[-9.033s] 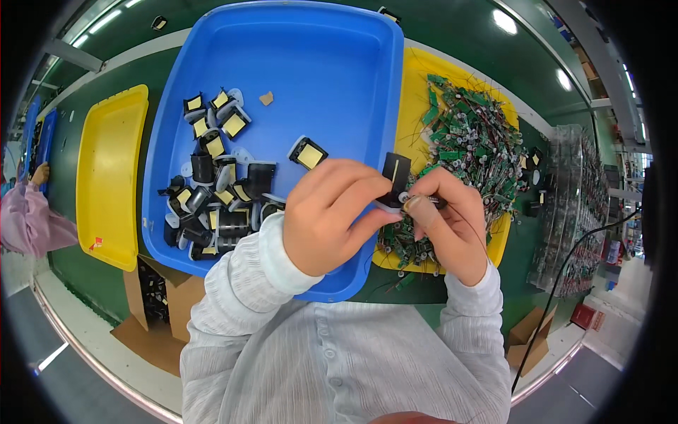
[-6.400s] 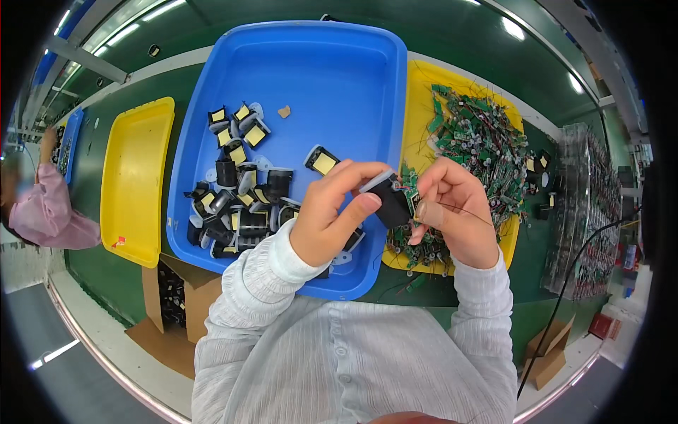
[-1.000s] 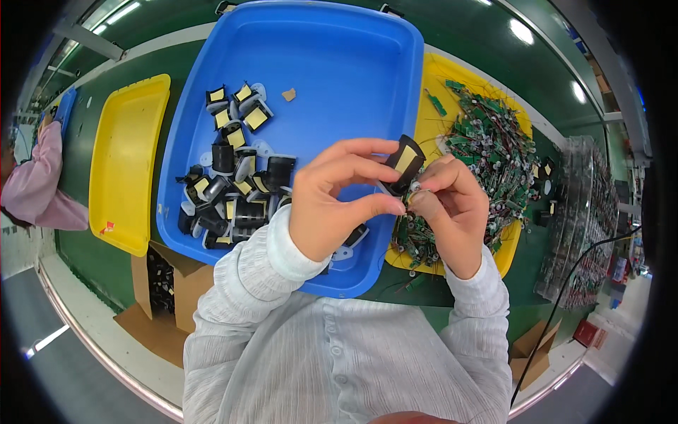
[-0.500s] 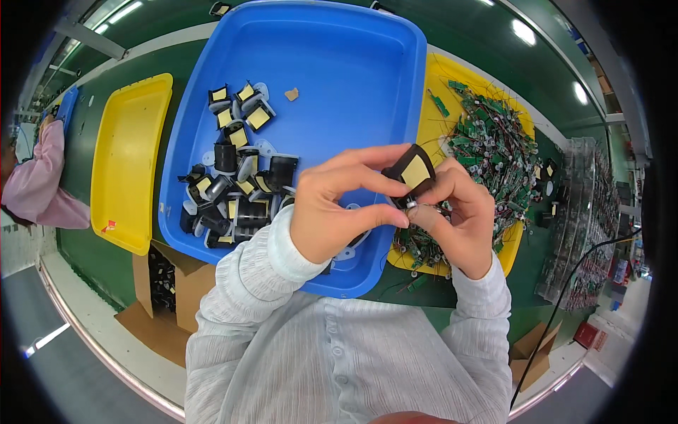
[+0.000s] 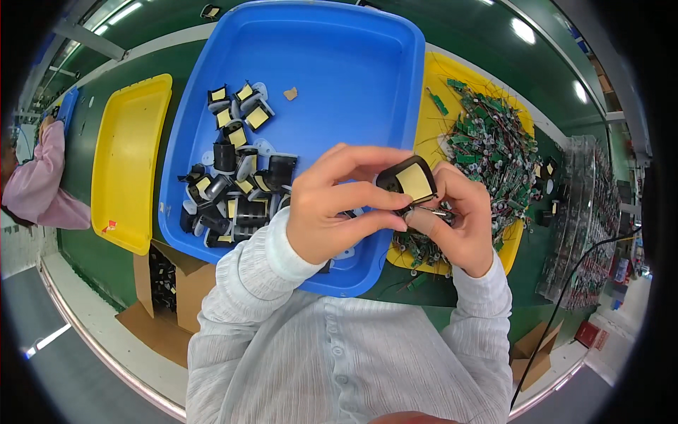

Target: Assembling small electronic components and placing them into sorting trays on a factory floor.

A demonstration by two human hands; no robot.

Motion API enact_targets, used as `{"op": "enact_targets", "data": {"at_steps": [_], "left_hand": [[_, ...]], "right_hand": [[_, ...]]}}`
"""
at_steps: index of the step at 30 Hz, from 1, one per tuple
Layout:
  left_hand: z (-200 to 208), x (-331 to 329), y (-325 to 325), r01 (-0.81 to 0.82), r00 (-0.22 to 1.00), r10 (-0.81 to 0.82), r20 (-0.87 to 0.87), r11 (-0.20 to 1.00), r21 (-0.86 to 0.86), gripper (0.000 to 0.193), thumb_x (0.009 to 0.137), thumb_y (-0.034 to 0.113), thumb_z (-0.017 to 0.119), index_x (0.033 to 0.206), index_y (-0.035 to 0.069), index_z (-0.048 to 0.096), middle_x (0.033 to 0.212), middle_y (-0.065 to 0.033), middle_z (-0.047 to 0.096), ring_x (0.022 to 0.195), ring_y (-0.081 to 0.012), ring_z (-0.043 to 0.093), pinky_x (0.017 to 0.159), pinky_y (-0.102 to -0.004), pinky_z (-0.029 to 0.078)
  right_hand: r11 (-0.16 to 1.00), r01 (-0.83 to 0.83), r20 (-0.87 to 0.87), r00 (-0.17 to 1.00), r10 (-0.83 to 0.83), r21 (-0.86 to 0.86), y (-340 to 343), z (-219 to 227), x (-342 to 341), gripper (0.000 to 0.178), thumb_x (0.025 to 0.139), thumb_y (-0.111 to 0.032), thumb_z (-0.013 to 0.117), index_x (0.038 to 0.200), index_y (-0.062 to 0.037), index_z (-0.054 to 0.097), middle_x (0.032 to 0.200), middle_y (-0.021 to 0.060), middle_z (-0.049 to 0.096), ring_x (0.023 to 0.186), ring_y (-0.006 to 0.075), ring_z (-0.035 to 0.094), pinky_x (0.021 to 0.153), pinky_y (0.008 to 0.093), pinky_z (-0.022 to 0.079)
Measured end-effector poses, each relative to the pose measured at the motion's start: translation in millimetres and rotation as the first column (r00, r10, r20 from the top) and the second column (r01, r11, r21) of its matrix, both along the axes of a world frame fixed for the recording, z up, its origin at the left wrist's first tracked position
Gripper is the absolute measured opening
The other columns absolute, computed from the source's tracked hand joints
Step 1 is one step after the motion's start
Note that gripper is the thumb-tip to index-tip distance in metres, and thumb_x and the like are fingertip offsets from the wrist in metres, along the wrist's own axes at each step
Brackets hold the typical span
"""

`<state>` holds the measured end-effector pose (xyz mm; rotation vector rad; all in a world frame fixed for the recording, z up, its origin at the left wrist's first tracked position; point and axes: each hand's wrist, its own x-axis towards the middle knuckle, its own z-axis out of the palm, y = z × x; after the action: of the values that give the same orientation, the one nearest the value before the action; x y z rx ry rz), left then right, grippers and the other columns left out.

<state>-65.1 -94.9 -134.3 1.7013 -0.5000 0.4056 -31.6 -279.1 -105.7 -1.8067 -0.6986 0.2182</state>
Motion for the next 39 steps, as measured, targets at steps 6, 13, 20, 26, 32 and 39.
{"op": "enact_targets", "data": {"at_steps": [6, 13, 20, 26, 32, 39], "left_hand": [[1.0, -2.8, 0.0, 0.009, 0.998, -0.010, -0.055, 1.000, -0.027, 0.027, 0.056, 0.010, 0.077, 0.082, 0.007, 0.070, 0.105, -0.0096, 0.061, 0.074, -0.0182, 0.056, 0.061, -0.0268, 0.045], [6.4, -5.3, -6.4, -0.042, 0.996, 0.043, -0.073, 0.999, 0.021, 0.031, 0.055, 0.002, 0.077, 0.085, 0.006, 0.070, 0.106, -0.0131, 0.058, 0.076, -0.0152, 0.056, 0.057, -0.0233, 0.046], [7.5, -10.1, -7.8, 0.048, 0.962, -0.098, -0.257, 0.980, -0.195, 0.027, 0.057, -0.003, 0.077, 0.081, 0.000, 0.066, 0.112, -0.0186, 0.054, 0.095, -0.0227, 0.058, 0.074, -0.0315, 0.050], [6.5, -4.5, -7.7, 0.018, 0.766, -0.466, -0.443, 0.704, -0.710, 0.024, 0.074, 0.000, 0.065, 0.096, 0.001, 0.056, 0.121, -0.0206, 0.049, 0.108, -0.0274, 0.052, 0.088, -0.0394, 0.045], [0.9, -4.3, -8.0, 0.051, 0.784, -0.456, -0.421, 0.724, -0.688, 0.020, 0.085, 0.009, 0.052, 0.103, -0.001, 0.050, 0.112, -0.0138, 0.051, 0.102, -0.0195, 0.051, 0.087, -0.0342, 0.042], [1.7, -8.5, -7.2, 0.081, 0.807, -0.452, -0.379, 0.721, -0.688, 0.017, 0.086, 0.006, 0.049, 0.102, -0.001, 0.048, 0.106, -0.0090, 0.050, 0.096, -0.0147, 0.048, 0.087, -0.0295, 0.037]], "right_hand": [[0.999, 0.044, -0.058, 0.997, -0.043, 0.020, 0.7, -4.0, -6.3, 0.017, 0.066, -0.004, 0.066, 0.068, -0.0004, 0.050, 0.062, 0.0054, 0.050, 0.055, 0.0114, 0.048, 0.049, 0.0229, 0.038], [0.993, 0.107, -0.075, 0.992, -0.103, 0.056, 5.8, -8.1, -9.1, 0.018, 0.069, -0.002, 0.064, 0.074, -0.0008, 0.047, 0.062, 0.0035, 0.051, 0.054, 0.0068, 0.050, 0.048, 0.0198, 0.038], [0.987, 0.096, -0.207, 0.976, -0.068, 0.129, 4.5, 0.6, -11.0, 0.019, 0.071, 0.001, 0.064, 0.080, -0.0010, 0.047, 0.072, 0.0033, 0.054, 0.064, 0.0068, 0.052, 0.051, 0.0199, 0.044], [0.970, 0.121, -0.521, 0.854, 0.006, 0.210, 4.9, 10.8, -6.3, 0.019, 0.072, 0.000, 0.065, 0.085, -0.0010, 0.050, 0.077, 0.0036, 0.056, 0.068, 0.0081, 0.054, 0.054, 0.0217, 0.047], [0.991, 0.126, -0.297, 0.949, -0.108, 0.041, 7.2, 6.1, -11.8, 0.019, 0.074, -0.003, 0.065, 0.090, -0.0007, 0.057, 0.076, 0.0040, 0.061, 0.068, 0.0085, 0.057, 0.055, 0.0229, 0.047], [0.988, 0.156, -0.011, 0.988, -0.156, -0.017, 15.1, 5.1, -19.1, 0.016, 0.072, -0.002, 0.067, 0.086, 0.0006, 0.058, 0.076, 0.0078, 0.061, 0.061, 0.0131, 0.060, 0.055, 0.0227, 0.047]]}}
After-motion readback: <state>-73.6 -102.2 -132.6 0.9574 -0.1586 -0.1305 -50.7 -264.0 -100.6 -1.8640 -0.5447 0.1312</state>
